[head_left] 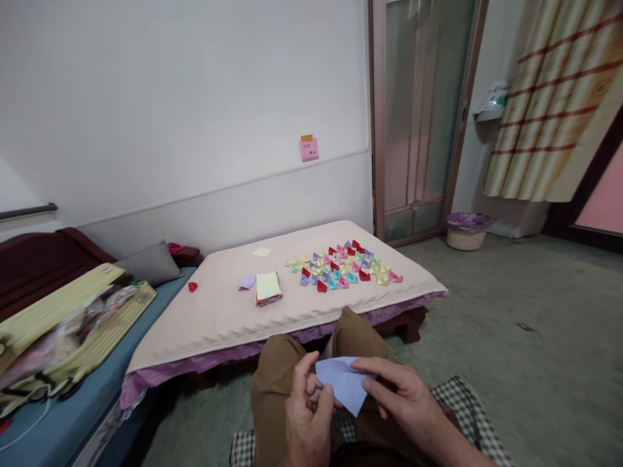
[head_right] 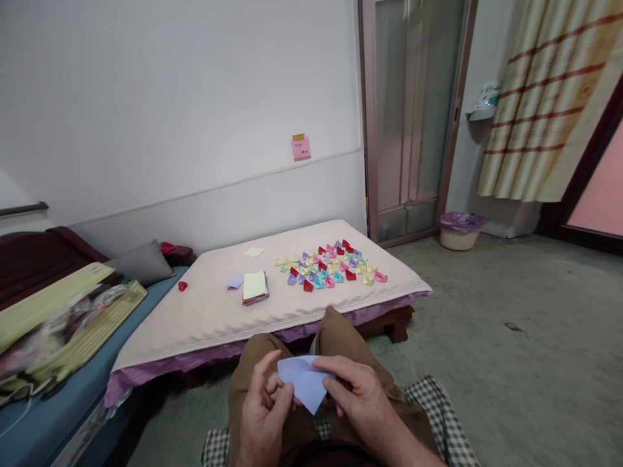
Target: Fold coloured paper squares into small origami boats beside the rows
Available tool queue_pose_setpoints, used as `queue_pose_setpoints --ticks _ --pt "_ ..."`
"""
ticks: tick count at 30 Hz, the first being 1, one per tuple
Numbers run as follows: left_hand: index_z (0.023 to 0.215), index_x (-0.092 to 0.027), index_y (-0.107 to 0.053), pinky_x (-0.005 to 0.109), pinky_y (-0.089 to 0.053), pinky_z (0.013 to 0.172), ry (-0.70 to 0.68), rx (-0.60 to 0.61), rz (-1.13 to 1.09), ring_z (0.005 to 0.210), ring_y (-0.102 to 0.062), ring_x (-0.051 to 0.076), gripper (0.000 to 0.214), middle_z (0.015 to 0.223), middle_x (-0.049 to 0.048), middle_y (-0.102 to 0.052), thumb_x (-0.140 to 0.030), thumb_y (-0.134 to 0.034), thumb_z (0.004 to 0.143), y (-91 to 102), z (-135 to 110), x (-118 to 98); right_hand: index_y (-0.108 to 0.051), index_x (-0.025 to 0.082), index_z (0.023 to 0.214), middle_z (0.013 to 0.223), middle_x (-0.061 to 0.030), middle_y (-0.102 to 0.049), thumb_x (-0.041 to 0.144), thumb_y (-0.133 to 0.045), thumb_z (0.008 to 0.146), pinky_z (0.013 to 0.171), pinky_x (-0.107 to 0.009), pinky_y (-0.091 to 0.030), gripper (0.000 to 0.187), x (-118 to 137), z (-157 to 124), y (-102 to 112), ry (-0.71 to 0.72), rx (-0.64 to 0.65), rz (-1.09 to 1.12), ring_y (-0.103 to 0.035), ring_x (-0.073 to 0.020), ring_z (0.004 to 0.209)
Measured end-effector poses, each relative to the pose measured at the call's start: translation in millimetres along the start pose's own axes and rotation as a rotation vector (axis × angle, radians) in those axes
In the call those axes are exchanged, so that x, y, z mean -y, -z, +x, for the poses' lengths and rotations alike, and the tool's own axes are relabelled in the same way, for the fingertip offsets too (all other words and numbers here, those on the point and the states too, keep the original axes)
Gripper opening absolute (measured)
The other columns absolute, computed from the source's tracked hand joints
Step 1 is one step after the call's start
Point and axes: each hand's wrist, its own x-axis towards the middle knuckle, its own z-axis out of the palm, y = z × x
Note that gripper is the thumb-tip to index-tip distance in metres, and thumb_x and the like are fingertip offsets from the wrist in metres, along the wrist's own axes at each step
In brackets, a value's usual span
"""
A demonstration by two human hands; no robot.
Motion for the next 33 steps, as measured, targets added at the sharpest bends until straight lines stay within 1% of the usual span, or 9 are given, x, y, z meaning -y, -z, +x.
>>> queue_pose_setpoints --ticks 5,10,14,18,21,23,26,29,33 --pt "0.120 -0.016 -0.055 0.021 -0.046 0.055 -0.023 0.112 0.077 0.058 -0.059 0.014 0.046 0.068 0.0022 -0.065 -0.030 -0.062 0.077 10.0 2 -4 -0.074 0.020 0.079 0.066 -0.0003 -0.058 0.025 -0.060 0.076 0.041 -0.020 -0.037 0.015 7 1 3 0.062 0.014 -0.013 -0.047 -0.0086 0.043" --pt "0.107 -0.017 -0.062 0.022 -0.046 0.057 -0.056 0.221 0.209 0.060 -0.063 0.015 0.029 0.070 0.0028 -0.068 -0.024 -0.058 0.080 19.0 4 -5 -0.073 0.019 0.073 0.067 -0.0003 -0.057 0.024 -0.059 0.074 0.040 -0.020 -0.035 0.015 9 4 4 0.010 0.046 0.033 -0.045 -0.0081 0.043" --pt "0.095 -0.017 -0.063 0.021 -0.045 0.052 -0.005 0.229 0.165 0.055 -0.063 0.016 0.018 0.059 0.0006 -0.066 -0.027 -0.056 0.081 16.9 5 -10 -0.070 0.017 0.077 0.062 0.0020 -0.056 0.023 -0.061 0.072 0.042 -0.020 -0.032 0.012 5 4 3 -0.126 0.039 0.106 -0.044 -0.0077 0.043" --pt "0.089 -0.016 -0.065 0.023 -0.046 0.051 0.030 0.220 0.085 0.050 -0.062 0.016 0.018 0.054 0.0011 -0.066 -0.029 -0.055 0.082 13.7 4 -15 -0.068 0.016 0.080 0.053 0.0050 -0.051 0.024 -0.062 0.073 0.044 -0.020 -0.029 0.012 -2 3 3 -0.162 0.039 0.189 -0.042 -0.0075 0.042" --pt "0.076 -0.016 -0.068 0.023 -0.045 0.053 0.040 0.228 0.013 0.052 -0.062 0.015 0.016 0.054 0.0017 -0.067 -0.026 -0.056 0.080 15.8 4 -12 -0.070 0.016 0.076 0.048 0.0056 -0.047 0.024 -0.060 0.075 0.047 -0.022 -0.029 0.012 -4 2 6 -0.128 0.069 0.223 -0.041 -0.0084 0.042" --pt "0.070 -0.016 -0.067 0.023 -0.044 0.056 0.062 0.240 -0.045 0.054 -0.061 0.015 0.016 0.055 0.0016 -0.067 -0.023 -0.056 0.080 18.5 5 -8 -0.071 0.016 0.072 0.049 0.0037 -0.050 0.023 -0.060 0.075 0.052 -0.023 -0.033 0.014 -2 2 8 -0.078 0.095 0.204 -0.046 -0.0107 0.048" --pt "0.073 -0.016 -0.067 0.023 -0.042 0.058 0.086 0.254 -0.093 0.056 -0.059 0.015 0.012 0.055 0.0016 -0.065 -0.023 -0.057 0.076 21.3 6 -5 -0.072 0.017 0.070 0.054 0.0011 -0.056 0.023 -0.058 0.077 0.060 -0.026 -0.037 0.016 4 2 11 -0.012 0.130 0.135 -0.053 -0.0145 0.058" --pt "0.072 -0.014 -0.064 0.022 -0.037 0.055 0.052 0.240 -0.029 0.053 -0.053 0.013 0.014 0.054 0.0006 -0.061 -0.028 -0.060 0.072 20.0 8 -5 -0.071 0.018 0.068 0.058 -0.0008 -0.059 0.023 -0.056 0.078 0.064 -0.027 -0.038 0.018 10 3 12 0.029 0.157 0.030 -0.055 -0.0169 0.065" --pt "0.064 -0.016 -0.056 0.019 -0.026 0.046 0.045 0.147 0.121 0.046 -0.036 0.008 0.011 0.049 -0.0062 -0.045 -0.024 -0.063 0.068 15.8 10 -6 -0.069 0.017 0.066 0.066 -0.0021 -0.061 0.022 -0.056 0.077 0.068 -0.028 -0.038 0.017 16 3 12 0.051 0.177 -0.095 -0.055 -0.0185 0.071"
